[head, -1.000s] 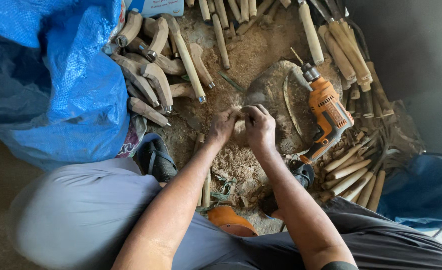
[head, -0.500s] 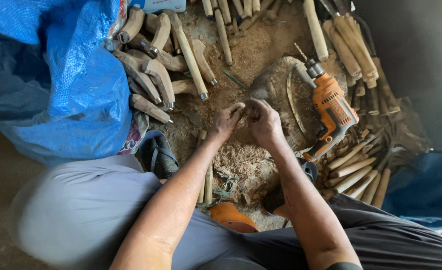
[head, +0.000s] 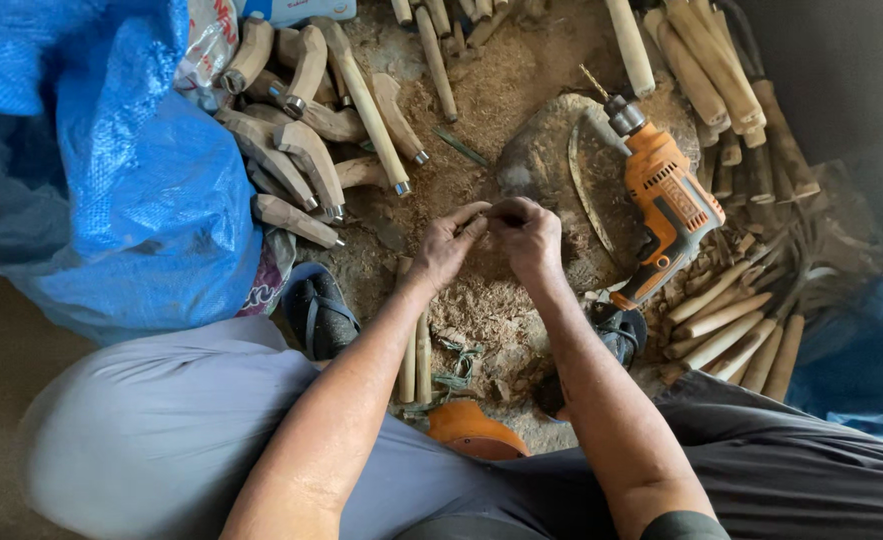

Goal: The person sits on the floor and uses a curved metal blade to shave and shape a small cylindrical wooden piece. They repeatedly rotate the wood and scrape its surface, producing wood shavings. The person briefly picks up a longer wooden dowel, then returns to shaping the small piece.

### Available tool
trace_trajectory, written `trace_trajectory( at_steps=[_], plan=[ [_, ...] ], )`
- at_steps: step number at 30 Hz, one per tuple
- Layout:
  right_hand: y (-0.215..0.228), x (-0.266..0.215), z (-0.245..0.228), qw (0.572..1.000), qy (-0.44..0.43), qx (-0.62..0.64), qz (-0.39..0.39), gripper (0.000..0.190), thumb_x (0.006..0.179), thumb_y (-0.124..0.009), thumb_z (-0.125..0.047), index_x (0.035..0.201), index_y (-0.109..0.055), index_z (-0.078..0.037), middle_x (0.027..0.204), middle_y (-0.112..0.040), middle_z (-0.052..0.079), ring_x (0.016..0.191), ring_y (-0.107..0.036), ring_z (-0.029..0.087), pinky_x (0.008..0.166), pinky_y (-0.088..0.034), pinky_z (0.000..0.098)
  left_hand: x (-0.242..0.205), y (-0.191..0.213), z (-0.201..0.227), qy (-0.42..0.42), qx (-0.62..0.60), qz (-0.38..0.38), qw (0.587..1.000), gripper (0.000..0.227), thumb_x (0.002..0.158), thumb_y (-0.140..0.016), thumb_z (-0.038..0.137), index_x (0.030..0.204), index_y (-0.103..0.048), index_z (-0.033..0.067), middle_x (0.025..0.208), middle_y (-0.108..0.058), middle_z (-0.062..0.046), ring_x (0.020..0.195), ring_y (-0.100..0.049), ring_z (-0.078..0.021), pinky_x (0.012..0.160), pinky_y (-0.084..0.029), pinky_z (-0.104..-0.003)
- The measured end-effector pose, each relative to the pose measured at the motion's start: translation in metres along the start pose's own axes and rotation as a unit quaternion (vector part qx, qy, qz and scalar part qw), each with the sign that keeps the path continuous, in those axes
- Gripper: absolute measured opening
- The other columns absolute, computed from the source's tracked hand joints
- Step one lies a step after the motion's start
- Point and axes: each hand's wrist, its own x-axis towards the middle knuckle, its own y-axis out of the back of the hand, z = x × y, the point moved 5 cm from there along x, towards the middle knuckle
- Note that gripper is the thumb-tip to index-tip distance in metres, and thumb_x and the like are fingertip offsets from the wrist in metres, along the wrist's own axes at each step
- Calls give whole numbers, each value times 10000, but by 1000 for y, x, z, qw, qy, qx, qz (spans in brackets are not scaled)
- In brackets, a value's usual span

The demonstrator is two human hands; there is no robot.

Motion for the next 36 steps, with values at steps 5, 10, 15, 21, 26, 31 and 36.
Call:
trace_trajectory(
  at_steps=[5,10,15,21,26,31,36],
  plan=[
    [39,6,10,993,-25,-114,13,141,974,-674,-145,1080,-761,-179,1107,-731,38,845,-711,130,650,-628,278,2,0,-2,15,19,5,1000,490,957,-636,556,1279,-716,196,1318,-719,-118,1261,-636,-253,1109,-481,-472],
    [87,1,25,905,72,-363,208,241,867,-756,-91,1105,-722,-81,1163,-665,207,1069,-592,398,891,-525,494,10,3,1,2,11,48,999,258,985,-655,371,1169,-734,207,1098,-753,-36,969,-691,-151,927,-604,-368],
    [85,13,70,917,56,-345,192,332,869,-770,-128,1173,-658,-59,1241,-612,222,1178,-541,449,1013,-462,540,5,-1,6,-26,-46,59,997,76,990,-711,230,1047,-725,183,928,-651,19,804,-570,-106,724,-543,-300],
    [86,22,82,916,72,-357,168,502,751,-828,-242,1138,-609,-9,1163,-622,224,1128,-551,427,961,-462,534,0,5,24,-129,-58,84,986,97,963,-769,124,1017,-745,200,1062,-747,42,978,-676,-95,907,-585,-281],
    [80,11,60,957,-28,-270,105,216,974,-735,-167,1089,-579,-71,1055,-660,129,956,-646,304,822,-547,479,-3,2,23,-64,-46,83,993,216,878,-810,56,1010,-743,213,989,-716,64,883,-646,-81,815,-614,-264],
    [81,7,9,990,-40,11,138,309,916,-699,73,1120,-541,-97,998,-623,45,834,-637,172,668,-601,299,-6,0,27,5,47,97,994,264,910,-791,129,1125,-712,262,968,-664,75,844,-616,-90,757,-592,-286],
    [85,-13,-45,894,149,412,99,387,931,-724,179,1182,-579,-77,1032,-671,48,913,-669,159,801,-611,296,-11,4,45,-57,39,78,995,204,953,-735,144,1119,-688,253,951,-625,52,911,-635,-96,911,-596,-276]
  ],
)
